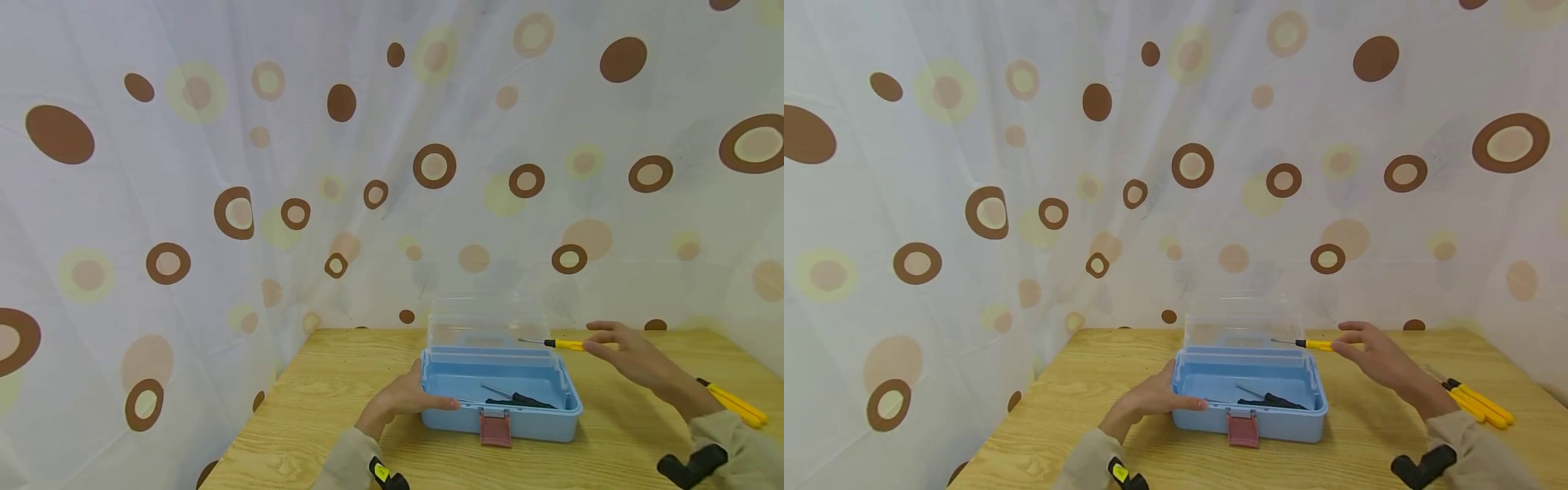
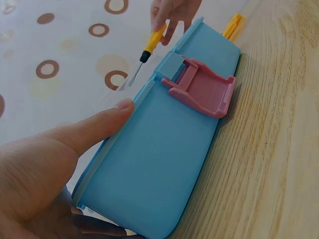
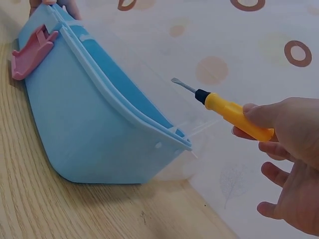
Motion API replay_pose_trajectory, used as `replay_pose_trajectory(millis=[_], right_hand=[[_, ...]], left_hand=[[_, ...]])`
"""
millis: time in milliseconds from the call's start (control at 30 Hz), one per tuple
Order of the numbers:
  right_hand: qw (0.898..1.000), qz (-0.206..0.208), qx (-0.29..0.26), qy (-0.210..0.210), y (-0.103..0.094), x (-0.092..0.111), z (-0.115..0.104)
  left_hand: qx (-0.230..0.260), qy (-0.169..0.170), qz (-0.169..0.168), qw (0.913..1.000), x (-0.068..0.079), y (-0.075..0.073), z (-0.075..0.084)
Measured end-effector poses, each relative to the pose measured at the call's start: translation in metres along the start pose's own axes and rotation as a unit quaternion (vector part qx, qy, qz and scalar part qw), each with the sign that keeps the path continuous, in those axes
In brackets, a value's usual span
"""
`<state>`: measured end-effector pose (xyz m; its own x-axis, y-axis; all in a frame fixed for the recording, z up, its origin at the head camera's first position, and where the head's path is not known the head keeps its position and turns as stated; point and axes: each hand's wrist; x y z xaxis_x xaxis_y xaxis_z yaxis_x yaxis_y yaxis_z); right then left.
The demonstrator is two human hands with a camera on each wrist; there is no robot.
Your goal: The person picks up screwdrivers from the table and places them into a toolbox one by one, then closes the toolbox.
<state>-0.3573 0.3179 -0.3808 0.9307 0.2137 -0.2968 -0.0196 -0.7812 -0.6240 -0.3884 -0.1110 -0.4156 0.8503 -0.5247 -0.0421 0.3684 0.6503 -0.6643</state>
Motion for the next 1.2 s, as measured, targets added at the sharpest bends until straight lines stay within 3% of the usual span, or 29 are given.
replay_pose_trajectory(millis=[833,1200], right_hand=[[1.0,0.017,-0.011,0.017,0.044,-0.032,-0.019],[1.0,0.019,-0.013,-0.01,0.058,-0.042,-0.023]], left_hand=[[0.007,-0.002,0.001,1.0,0.001,-0.001,0.0],[0.004,0.001,0.002,1.0,0.0,-0.001,0.001]])
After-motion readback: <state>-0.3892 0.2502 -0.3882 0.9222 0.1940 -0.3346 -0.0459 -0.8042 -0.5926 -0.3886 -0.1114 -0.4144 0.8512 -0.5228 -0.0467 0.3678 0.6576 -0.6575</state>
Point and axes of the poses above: each hand's wrist, its own x-axis away from the middle knuckle, its own y-axis out of the palm, z = x × y, and after that the axes turned 6 degrees about -x, right-handed
